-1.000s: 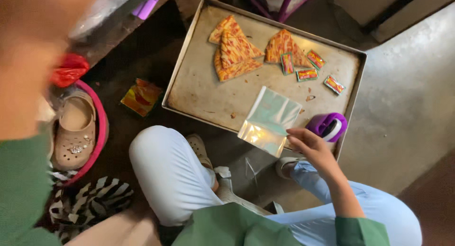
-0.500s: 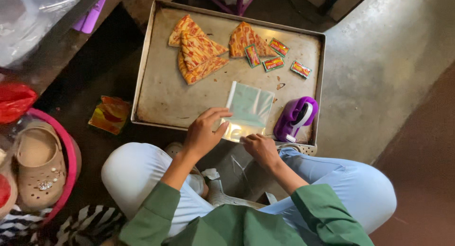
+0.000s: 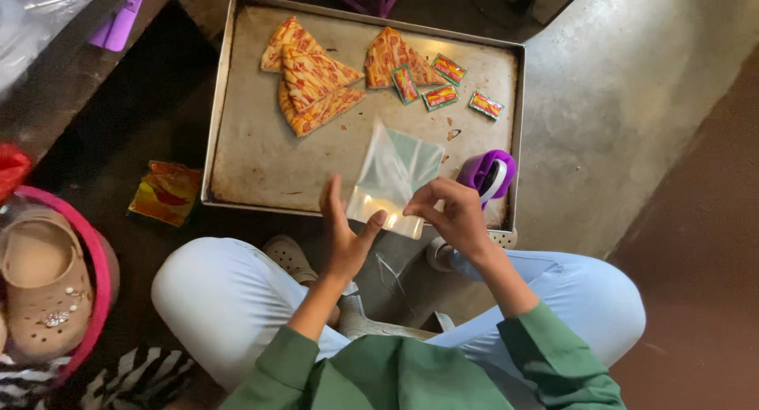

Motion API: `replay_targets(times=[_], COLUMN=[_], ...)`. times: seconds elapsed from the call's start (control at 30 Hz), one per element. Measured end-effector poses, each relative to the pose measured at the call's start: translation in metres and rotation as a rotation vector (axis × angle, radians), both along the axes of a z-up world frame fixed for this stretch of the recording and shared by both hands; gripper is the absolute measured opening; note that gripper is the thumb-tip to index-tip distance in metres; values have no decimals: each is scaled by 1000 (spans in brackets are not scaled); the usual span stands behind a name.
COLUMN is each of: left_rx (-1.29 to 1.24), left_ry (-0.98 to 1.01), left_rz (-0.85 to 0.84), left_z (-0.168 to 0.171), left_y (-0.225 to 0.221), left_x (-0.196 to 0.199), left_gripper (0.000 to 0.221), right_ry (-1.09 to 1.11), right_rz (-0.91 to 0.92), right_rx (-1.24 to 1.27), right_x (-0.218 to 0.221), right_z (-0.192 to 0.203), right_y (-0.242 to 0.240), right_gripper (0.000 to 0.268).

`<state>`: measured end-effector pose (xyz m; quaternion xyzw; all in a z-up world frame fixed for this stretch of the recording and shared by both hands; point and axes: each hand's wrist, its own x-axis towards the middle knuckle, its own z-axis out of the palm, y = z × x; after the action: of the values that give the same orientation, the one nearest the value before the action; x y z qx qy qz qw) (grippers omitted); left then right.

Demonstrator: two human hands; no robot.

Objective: The person places slices of pizza into individual plastic bags and seals them with a piece of tape from a dispenser.

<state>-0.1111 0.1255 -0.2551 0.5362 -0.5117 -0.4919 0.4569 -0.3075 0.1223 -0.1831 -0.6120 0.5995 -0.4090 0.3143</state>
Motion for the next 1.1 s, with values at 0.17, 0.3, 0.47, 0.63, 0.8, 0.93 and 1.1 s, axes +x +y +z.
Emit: replay_targets(times=[0.17,0.3,0.47,0.63,0.8,0.93,1.1], left_rx=[-731,-795,-395,-614,-997,-1031,-850], left_ry=[-387,-420,-412,-642,-840,-833,-614], left_rz=[-300,-517,-411,-385,-432,-462,-587], left_z=[108,154,143,148,153,134,106], left_y=[-30,-46,-41,-53,-55,-53,-55], left_x=[27,25,13,9,1,-10,-16], left_gripper=[137,51,12,12,22,31,36], right_ry=[-28,104,199,373,5,-190,-247], right_rz=[442,325,-12,-9,199,357,401], right_rx=[-39,-166,-312,-626,-67,138,536], right_x=[-1,-13,-11,-15,-16,-25,-28], right_z=[80,84,69,70,99,90,62], right_y=[18,23,25,28,36,20,5], right_gripper=[3,8,11,14,36,26,28])
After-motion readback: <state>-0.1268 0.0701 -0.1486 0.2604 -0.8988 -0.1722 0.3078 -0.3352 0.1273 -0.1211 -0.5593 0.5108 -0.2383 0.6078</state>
